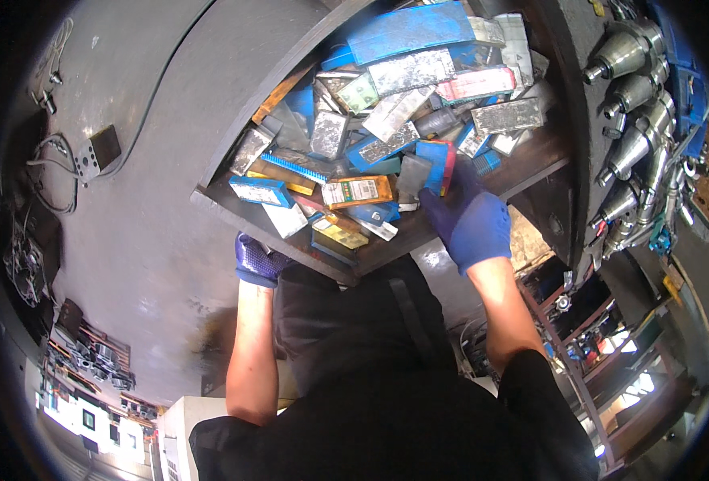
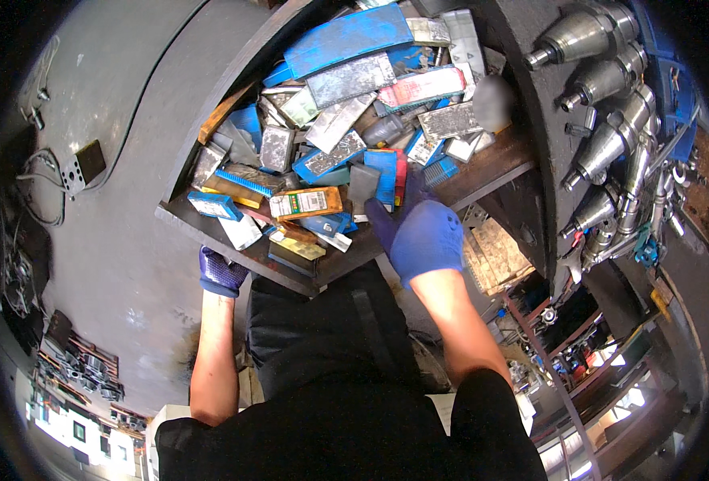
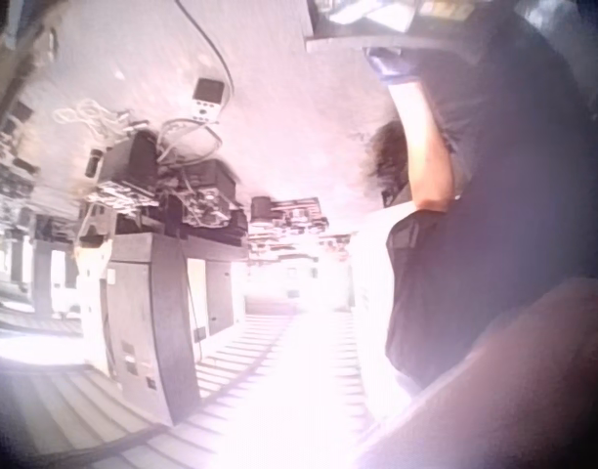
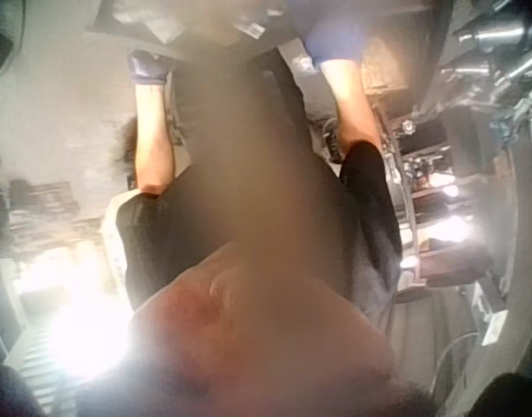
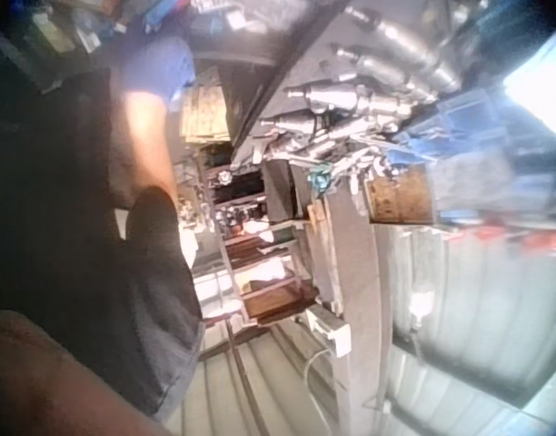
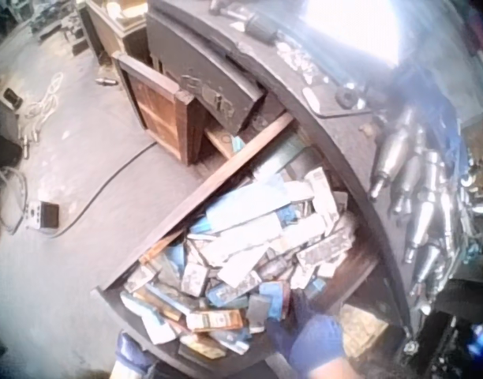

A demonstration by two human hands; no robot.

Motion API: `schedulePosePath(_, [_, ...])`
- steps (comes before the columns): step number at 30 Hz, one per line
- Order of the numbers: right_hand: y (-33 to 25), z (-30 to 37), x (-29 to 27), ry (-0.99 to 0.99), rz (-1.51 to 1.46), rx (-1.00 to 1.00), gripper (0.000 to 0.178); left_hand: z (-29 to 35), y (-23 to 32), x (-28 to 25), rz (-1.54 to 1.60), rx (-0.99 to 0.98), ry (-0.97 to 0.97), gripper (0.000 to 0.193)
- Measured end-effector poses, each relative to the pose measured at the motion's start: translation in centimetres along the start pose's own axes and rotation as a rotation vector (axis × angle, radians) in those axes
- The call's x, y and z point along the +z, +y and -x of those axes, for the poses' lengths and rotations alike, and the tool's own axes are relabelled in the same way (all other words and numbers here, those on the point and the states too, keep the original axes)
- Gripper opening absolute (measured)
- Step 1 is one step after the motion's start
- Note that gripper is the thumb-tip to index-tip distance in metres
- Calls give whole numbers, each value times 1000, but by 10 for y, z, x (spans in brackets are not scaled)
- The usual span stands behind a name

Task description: The person sorts through a drawer of packaged metal parts, selecting several, and then uses a screwdriver to tighten a screw on a cylindrical metal component.

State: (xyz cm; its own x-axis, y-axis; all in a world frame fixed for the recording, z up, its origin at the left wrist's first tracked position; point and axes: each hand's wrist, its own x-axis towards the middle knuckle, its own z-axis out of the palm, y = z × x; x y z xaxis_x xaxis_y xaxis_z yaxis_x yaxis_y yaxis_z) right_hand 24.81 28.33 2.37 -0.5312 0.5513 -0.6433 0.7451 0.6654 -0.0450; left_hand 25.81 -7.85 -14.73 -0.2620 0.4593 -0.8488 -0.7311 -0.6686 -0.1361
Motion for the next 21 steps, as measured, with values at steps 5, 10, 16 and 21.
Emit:
schedulePosePath(5, [-11,8,27,177,-79,-60,74,-2,2,-2,0,12,-157,51])
schedulePosePath(10, [-10,1,41,299,-176,-152,64,-3,3,-2,-47,27,-183,50])
schedulePosePath(16, [-18,2,36,306,-280,-248,57,-1,5,-12,-426,141,-50,50])
schedulePosePath(21, [-25,3,43,233,-595,-280,50,-7,6,-13,-172,53,-106,50])
